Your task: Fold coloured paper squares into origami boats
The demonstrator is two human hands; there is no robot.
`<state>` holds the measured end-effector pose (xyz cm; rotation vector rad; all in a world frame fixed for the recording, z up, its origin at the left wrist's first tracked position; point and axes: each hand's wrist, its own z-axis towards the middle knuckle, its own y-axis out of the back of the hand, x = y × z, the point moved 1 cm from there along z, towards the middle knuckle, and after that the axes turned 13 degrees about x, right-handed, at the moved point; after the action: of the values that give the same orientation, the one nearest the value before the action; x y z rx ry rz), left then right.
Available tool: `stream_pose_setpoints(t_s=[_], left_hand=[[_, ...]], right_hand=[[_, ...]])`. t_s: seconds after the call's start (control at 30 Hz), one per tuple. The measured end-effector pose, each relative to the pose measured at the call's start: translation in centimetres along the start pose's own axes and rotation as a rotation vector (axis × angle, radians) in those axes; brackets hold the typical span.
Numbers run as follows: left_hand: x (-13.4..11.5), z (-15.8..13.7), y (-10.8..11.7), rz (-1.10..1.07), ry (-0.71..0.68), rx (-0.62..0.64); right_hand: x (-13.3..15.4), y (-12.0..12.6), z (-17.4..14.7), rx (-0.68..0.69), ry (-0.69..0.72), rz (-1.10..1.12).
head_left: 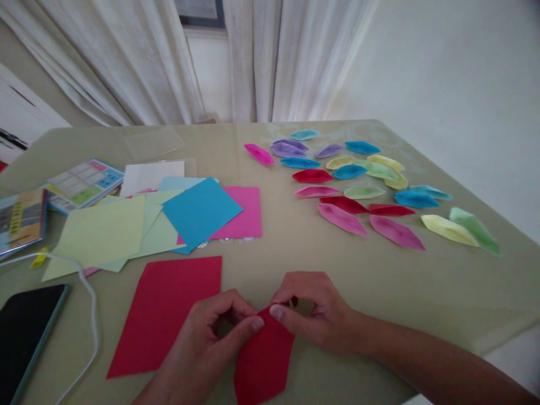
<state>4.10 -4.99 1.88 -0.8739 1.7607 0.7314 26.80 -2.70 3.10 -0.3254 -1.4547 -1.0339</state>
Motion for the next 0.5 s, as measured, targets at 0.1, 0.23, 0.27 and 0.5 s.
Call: stream_pose_setpoints(t_s=[0.1,0.23,0.27,0.5], left_hand=[[-0.05,-0.04,-0.24,0.021,-0.032,0.041],[-0.28,-0.22,-0.55,0.076,-0.091,0.033],[-0.3,-0.25,-0.57,0.089,-0.088,0.015],[-0.36,-0.16,-0.55,0.078,-0.058,0.065]], right_hand=[[-0.04,0.06,-0.02,0.028,-0.02,0.007],[0.08,0.14,-0.05,0.077,-0.056,0.023],[0.11,0.14,-0.04,0.083,-0.062,0.037],[0.18,0.05,0.0,0.114,-0.07,0.04]])
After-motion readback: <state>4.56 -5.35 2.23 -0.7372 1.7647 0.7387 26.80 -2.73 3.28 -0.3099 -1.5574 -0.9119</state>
